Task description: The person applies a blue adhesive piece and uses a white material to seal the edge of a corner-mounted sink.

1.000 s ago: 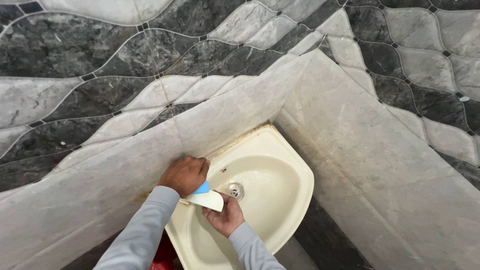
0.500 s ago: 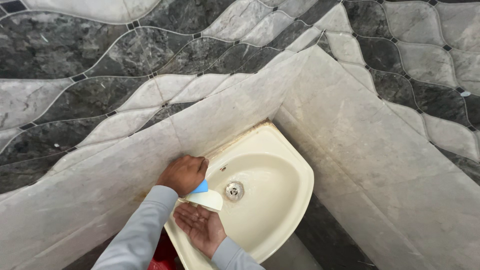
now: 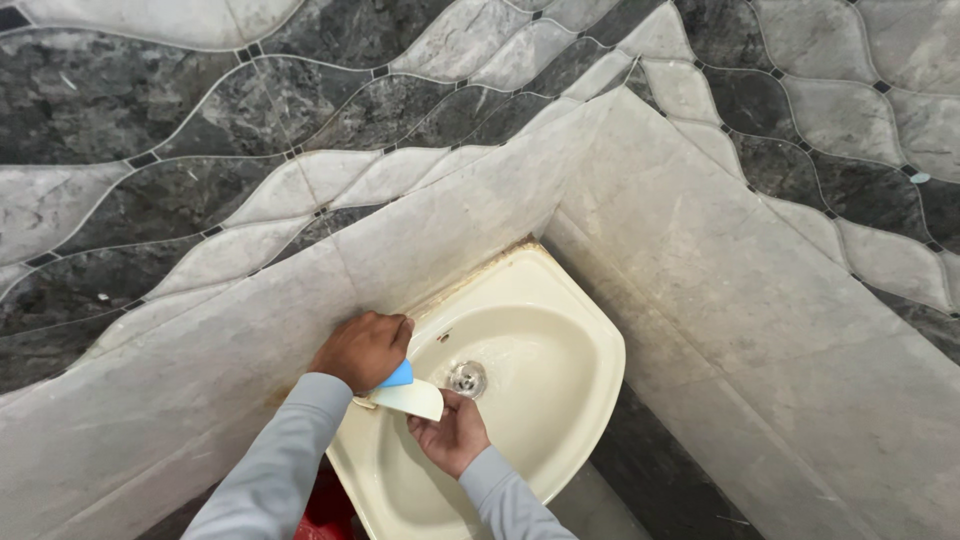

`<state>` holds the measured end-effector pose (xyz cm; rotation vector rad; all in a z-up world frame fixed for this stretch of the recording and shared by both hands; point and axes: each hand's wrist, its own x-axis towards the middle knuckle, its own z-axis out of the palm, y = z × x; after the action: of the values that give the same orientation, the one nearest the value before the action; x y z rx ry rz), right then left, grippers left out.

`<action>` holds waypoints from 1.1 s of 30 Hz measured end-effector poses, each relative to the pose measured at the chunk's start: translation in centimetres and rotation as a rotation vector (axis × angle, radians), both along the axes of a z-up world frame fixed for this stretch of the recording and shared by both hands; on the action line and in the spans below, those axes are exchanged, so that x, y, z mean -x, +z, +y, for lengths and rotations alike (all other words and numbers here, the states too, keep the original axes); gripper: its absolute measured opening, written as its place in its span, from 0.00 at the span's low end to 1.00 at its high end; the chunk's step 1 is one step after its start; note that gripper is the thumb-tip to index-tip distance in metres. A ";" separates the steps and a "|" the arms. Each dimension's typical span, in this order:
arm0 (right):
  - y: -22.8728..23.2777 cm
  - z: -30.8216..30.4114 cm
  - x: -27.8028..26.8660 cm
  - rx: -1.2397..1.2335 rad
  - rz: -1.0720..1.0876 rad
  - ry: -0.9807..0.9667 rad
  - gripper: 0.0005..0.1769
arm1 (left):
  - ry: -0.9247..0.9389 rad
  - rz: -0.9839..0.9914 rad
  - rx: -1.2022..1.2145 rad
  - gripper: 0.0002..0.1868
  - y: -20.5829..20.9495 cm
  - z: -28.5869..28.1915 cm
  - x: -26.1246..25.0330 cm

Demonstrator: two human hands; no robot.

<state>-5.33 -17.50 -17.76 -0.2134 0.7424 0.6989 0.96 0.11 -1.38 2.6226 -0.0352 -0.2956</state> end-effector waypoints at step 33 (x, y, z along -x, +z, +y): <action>-2.7 -0.2 0.5 -0.042 0.003 -0.040 0.16 | 0.008 0.035 -0.010 0.23 -0.5 0.2 -0.2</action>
<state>-5.83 -17.73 -20.47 -0.1586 0.7318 0.6764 1.18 0.27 -1.83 2.6262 -0.0112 -0.3398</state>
